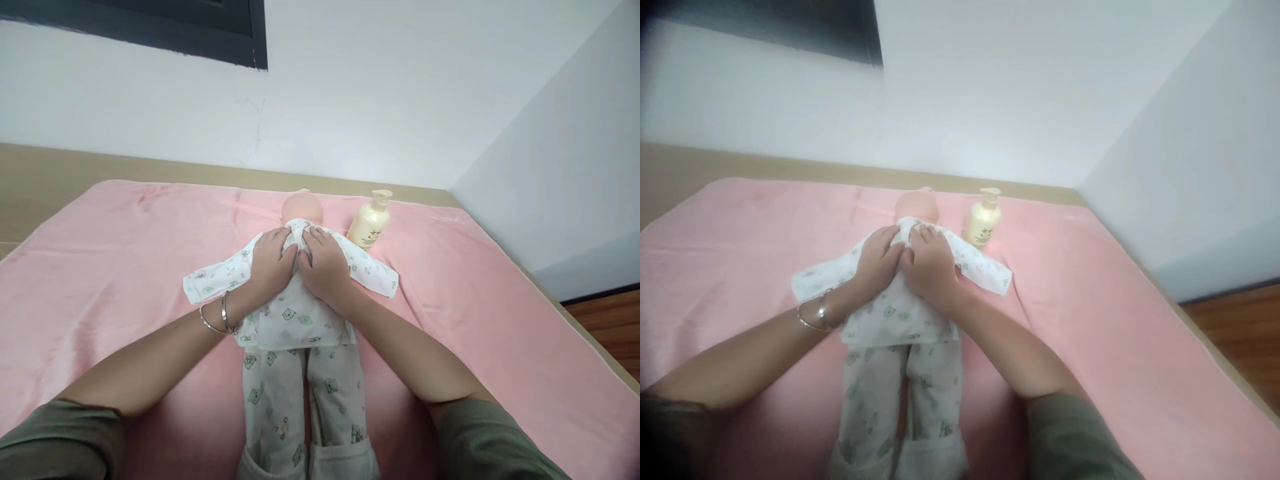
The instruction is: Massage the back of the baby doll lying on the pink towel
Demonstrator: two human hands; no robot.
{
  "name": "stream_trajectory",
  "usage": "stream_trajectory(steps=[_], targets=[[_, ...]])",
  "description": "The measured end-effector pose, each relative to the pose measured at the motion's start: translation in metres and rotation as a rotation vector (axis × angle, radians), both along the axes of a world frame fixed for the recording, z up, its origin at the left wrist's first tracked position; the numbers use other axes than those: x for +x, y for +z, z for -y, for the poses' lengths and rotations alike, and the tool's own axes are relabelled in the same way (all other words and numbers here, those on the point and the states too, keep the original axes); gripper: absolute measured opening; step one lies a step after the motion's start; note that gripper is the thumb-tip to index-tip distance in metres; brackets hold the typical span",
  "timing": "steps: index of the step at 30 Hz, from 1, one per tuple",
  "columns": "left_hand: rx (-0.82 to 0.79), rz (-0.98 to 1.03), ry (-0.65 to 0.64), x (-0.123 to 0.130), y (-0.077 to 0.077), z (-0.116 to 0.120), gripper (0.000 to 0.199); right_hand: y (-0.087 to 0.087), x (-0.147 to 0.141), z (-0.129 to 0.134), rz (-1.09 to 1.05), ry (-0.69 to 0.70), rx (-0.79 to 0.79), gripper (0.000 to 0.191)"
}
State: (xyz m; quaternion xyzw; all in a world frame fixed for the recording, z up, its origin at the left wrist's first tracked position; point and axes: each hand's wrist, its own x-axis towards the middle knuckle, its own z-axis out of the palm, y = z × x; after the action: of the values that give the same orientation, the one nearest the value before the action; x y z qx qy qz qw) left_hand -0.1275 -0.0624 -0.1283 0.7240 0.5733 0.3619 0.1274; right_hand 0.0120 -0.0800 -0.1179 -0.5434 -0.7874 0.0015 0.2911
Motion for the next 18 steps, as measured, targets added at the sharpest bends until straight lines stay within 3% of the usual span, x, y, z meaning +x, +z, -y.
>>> stream_trajectory(steps=[18], targets=[[0.002, 0.059, 0.006, 0.0003, 0.0004, 0.0013, 0.049, 0.0035, -0.0026, 0.0073, 0.041, -0.054, 0.017, 0.044]])
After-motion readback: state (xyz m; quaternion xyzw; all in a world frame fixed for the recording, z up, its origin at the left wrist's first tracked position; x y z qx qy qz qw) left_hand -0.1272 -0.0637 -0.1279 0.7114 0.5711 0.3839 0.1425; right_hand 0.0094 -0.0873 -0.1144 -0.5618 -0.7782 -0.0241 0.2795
